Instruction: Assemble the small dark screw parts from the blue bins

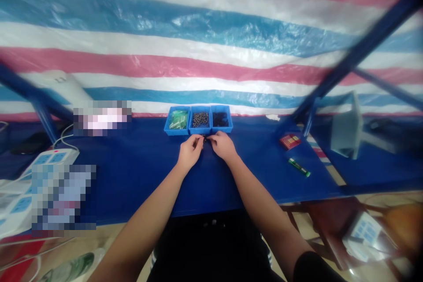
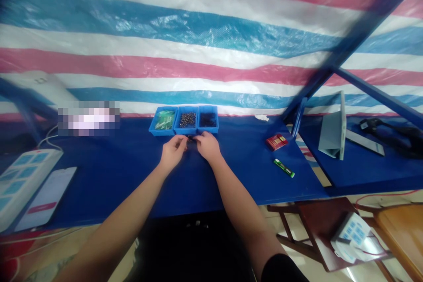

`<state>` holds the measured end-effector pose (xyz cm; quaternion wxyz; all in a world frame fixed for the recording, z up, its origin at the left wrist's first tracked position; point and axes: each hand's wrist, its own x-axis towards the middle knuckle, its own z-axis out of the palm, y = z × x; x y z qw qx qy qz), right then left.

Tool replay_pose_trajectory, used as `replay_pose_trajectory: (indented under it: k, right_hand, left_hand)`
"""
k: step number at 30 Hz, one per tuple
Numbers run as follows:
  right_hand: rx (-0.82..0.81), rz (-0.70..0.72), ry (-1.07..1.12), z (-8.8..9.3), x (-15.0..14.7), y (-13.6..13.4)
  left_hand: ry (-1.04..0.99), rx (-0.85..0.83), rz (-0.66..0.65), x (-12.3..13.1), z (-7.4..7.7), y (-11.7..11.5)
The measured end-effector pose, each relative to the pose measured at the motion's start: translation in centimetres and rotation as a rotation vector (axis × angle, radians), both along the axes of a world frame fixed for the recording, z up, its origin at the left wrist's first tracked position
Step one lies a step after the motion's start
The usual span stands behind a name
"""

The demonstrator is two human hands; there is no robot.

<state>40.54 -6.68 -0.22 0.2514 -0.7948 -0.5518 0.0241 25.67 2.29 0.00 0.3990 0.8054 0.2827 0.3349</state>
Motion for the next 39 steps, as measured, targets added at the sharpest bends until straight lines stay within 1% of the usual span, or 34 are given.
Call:
replay_pose_trajectory:
  k: [5,11,20,30,35,39]
  right_hand:
    - [-0.044,0.037,-0.046,0.40,-0.21,-0.11]
    - [-0.017,-0.001,-0.031,0.21,-0.26,0.00]
    - [0.006,0.112,0.033,0.67,-0.17,-0.43]
    - [-0.008,0.058,-0.003,0.41,-0.36,-0.17]
    - [-0.031,0.037,-0.033,0.18,-0.51,-0.05]
    - [-0.050,0.024,-0.060,0.17,-0.64,0.03]
  left_hand:
    - [-0.001,-0.010,0.009,0.01,0.03,-0.04]
    - [-0.006,-0.018,0.004,0.02,0.05,-0.10]
    - [0.008,-0.026,0.001,-0.10,0.24,-0.16]
    - [0.009,-0.023,0.014,-0.01,0.16,-0.15]
    - [0.005,-0.020,-0.002,-0.06,0.36,-0.22]
    - [-0.006,-0.015,0.013,-0.09,0.39,-0.26]
